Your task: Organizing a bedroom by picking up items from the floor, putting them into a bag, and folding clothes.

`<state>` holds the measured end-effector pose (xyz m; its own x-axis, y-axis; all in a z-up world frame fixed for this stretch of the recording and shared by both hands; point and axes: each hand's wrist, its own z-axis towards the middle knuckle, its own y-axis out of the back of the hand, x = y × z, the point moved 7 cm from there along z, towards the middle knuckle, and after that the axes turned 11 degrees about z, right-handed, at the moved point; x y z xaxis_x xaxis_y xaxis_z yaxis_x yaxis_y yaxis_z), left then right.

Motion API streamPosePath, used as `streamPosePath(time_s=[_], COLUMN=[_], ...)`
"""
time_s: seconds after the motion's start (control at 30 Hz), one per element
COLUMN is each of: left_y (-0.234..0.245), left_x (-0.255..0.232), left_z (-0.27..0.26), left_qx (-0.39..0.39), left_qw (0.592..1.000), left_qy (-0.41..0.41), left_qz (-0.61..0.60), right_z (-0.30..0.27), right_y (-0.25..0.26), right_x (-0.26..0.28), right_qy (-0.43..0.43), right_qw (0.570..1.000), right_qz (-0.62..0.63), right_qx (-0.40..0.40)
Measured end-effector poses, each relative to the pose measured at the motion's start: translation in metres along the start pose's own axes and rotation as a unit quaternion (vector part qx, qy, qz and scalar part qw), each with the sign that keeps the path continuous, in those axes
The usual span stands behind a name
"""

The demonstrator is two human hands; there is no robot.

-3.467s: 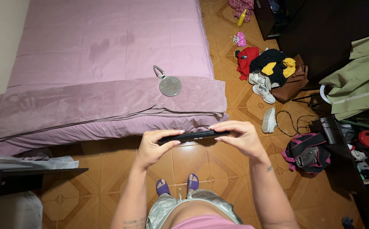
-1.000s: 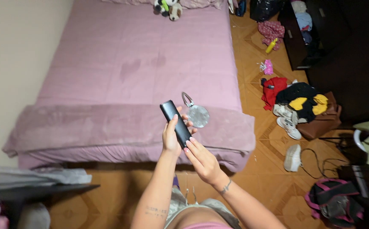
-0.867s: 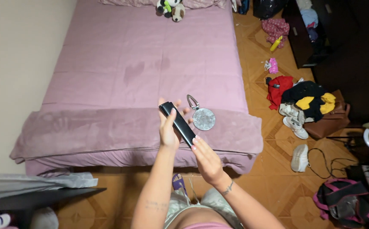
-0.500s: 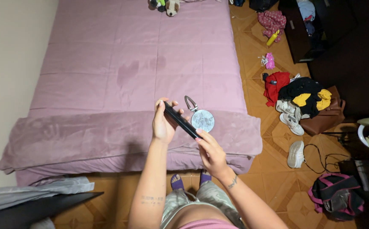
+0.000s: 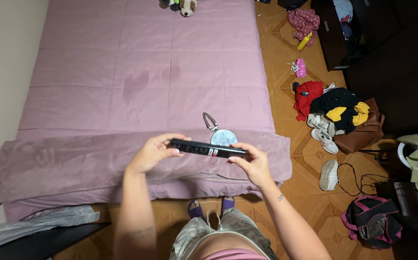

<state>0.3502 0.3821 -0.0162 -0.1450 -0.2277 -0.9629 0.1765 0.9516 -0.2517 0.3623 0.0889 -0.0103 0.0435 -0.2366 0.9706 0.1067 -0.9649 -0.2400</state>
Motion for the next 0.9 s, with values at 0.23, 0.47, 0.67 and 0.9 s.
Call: streamPosePath(time_s=[0.23,0.47,0.67,0.9], left_y=[-0.003,-0.023,-0.023,-0.045], left_x=[-0.021,-0.035,-0.033,-0.025], left_z=[-0.013,-0.007,-0.008,-0.006], left_qx=[0.038,0.029,0.001,-0.007], left_qw=[0.996,0.935,0.908,0.779], left_qy=[-0.019,-0.126,-0.158,-0.201], left_qz=[0.075,0.329,0.389,0.594], right_z=[0.01,0.016,0.017,0.013], right_y=[-0.012,-0.023,-0.03,-0.064], right_x=[0.032,0.026,0.034,0.055], right_qy=[0.101,0.129,0.141,0.165], right_qw=[0.989,0.981,0.98,0.963], right_qz=[0.016,-0.005,-0.09,-0.156], right_qx=[0.107,0.142,0.111,0.144])
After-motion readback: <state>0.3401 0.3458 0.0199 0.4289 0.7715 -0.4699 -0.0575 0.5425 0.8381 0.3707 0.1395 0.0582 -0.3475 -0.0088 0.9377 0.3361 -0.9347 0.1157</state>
